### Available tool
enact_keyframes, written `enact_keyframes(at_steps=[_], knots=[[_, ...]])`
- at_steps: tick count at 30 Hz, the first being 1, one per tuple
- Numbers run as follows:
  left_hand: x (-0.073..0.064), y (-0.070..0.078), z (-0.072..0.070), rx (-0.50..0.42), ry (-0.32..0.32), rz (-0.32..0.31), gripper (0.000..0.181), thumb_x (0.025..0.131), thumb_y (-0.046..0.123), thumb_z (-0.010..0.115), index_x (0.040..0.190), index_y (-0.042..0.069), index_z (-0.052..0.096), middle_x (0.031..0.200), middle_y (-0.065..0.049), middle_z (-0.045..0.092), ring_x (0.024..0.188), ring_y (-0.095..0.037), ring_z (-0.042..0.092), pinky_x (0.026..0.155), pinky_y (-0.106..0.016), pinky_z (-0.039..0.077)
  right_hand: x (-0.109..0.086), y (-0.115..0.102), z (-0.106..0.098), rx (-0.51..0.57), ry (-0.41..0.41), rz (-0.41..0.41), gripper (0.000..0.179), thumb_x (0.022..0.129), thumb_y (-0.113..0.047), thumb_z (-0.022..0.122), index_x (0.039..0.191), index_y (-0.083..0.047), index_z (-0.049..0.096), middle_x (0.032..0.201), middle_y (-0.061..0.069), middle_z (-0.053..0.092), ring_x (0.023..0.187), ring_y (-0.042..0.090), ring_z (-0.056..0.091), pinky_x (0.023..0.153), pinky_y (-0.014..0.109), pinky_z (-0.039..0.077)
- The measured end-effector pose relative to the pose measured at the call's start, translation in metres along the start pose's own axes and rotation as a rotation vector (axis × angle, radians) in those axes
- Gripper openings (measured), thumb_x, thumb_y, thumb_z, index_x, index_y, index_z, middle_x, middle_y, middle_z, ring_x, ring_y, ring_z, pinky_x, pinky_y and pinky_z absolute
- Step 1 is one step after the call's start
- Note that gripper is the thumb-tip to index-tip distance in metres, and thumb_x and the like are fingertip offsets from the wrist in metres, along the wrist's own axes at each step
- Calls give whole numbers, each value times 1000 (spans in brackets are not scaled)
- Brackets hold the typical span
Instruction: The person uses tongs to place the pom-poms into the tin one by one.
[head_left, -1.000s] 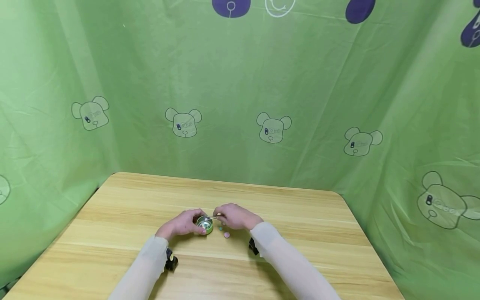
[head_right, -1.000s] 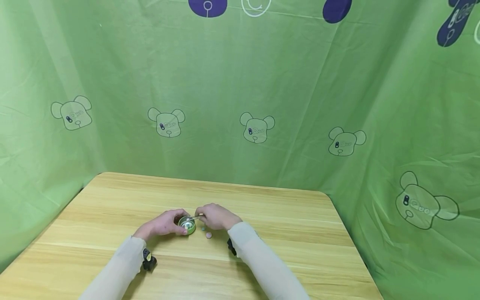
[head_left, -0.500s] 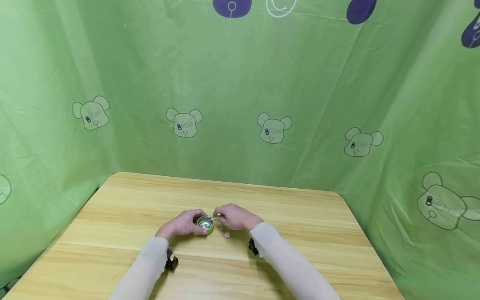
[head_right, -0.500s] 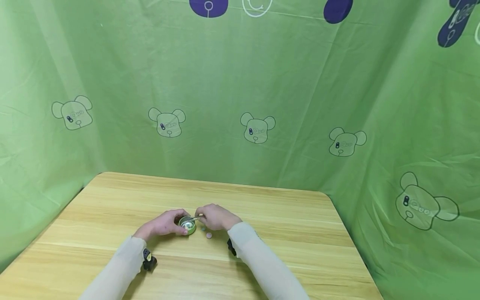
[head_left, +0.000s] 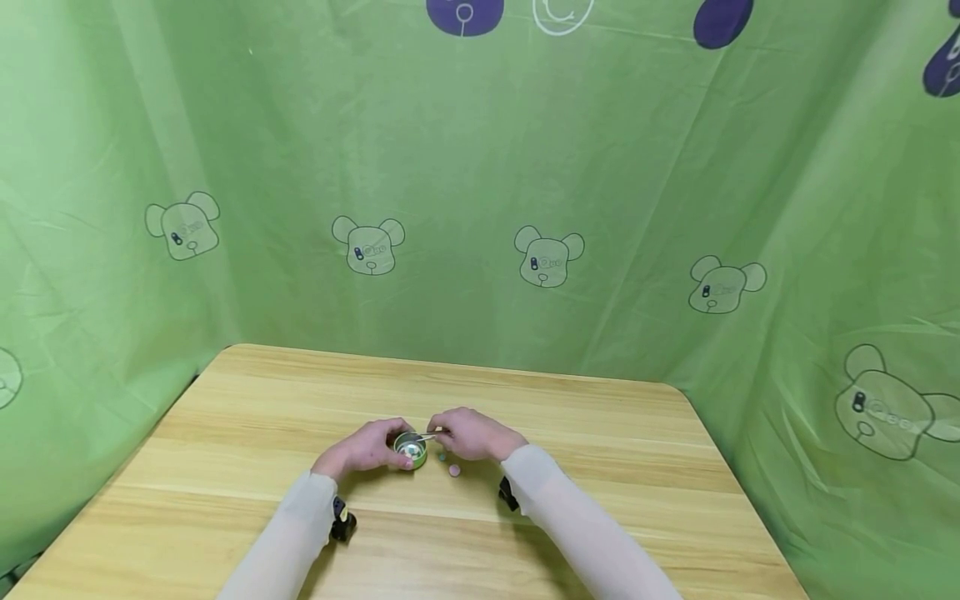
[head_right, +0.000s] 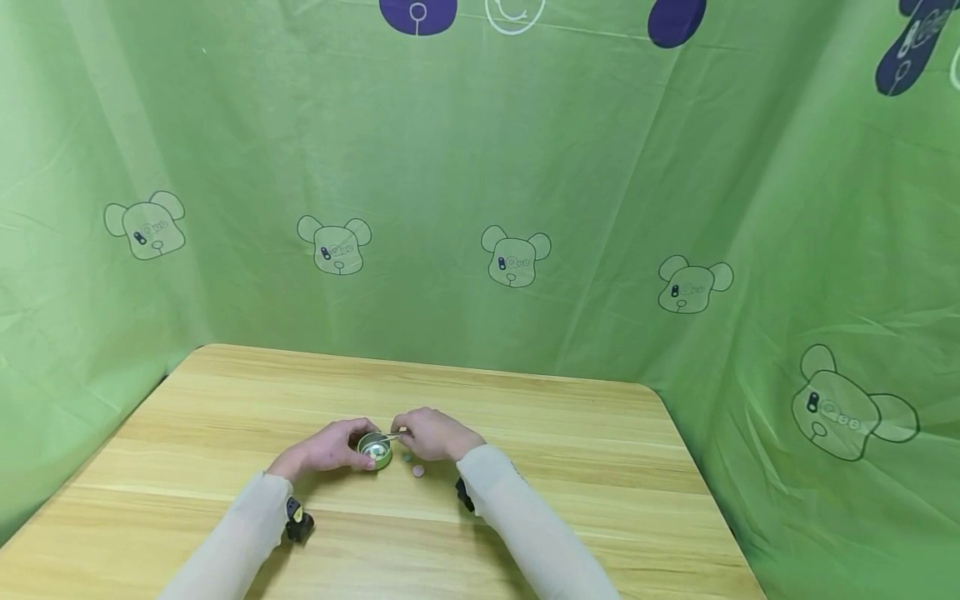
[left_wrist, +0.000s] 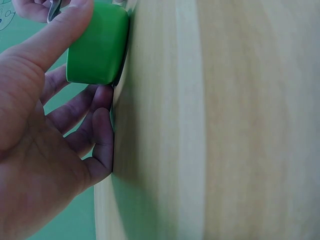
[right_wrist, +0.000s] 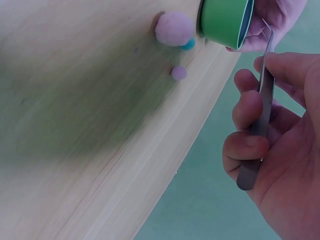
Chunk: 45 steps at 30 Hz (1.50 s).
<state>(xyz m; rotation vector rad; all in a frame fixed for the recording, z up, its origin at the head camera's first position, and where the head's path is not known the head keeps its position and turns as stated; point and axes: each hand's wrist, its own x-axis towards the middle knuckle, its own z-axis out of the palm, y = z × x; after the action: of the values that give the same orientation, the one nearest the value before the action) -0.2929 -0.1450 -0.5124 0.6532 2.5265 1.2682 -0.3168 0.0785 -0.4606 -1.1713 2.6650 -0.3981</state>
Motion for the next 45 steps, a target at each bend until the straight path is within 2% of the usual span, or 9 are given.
enact_keyframes(at_steps=[12,15,23,29,35,45], knots=[[-1,-1,0,23,-2,-8,43,78,24,78,114,11,59,101,2,62,93,-17,56,86,-38,45,-2,-2,-1,18,-1,6,19,97,-20,54,113,-16,63,92,-8,63,74,3,54,72,23,47],[-2,-1,0,22,1,-3,42,78,23,78,113,11,59,101,0,62,94,-18,57,86,-39,45,-3,-2,-2,32,-5,12,19,97,-20,54,114,-16,63,92,-4,64,73,4,54,72,23,47],[-2,-1,0,15,-1,-11,41,79,22,78,113,12,58,100,1,62,93,-17,56,86,-40,44,-5,-1,-4,25,-5,12,21,98,-21,52,116,-15,62,91,-5,64,72,2,55,73,23,47],[-2,0,-1,14,1,-12,41,78,23,78,112,12,59,100,0,62,94,-18,57,87,-41,44,-8,1,-5,25,14,5,21,97,-21,53,115,-15,62,97,-8,63,80,3,56,78,25,48],[-2,1,-1,9,0,-18,43,78,23,78,114,11,58,101,1,62,95,-17,57,89,-41,44,-14,6,-5,1,41,-11,21,97,-20,53,114,-15,63,107,-3,64,93,8,58,85,28,48],[-2,2,0,12,5,-22,45,77,23,79,115,10,58,102,1,62,96,-18,56,90,-41,44,-32,18,-4,-33,65,-16,19,97,-19,52,111,-13,64,104,-2,65,94,12,60,85,32,48]])
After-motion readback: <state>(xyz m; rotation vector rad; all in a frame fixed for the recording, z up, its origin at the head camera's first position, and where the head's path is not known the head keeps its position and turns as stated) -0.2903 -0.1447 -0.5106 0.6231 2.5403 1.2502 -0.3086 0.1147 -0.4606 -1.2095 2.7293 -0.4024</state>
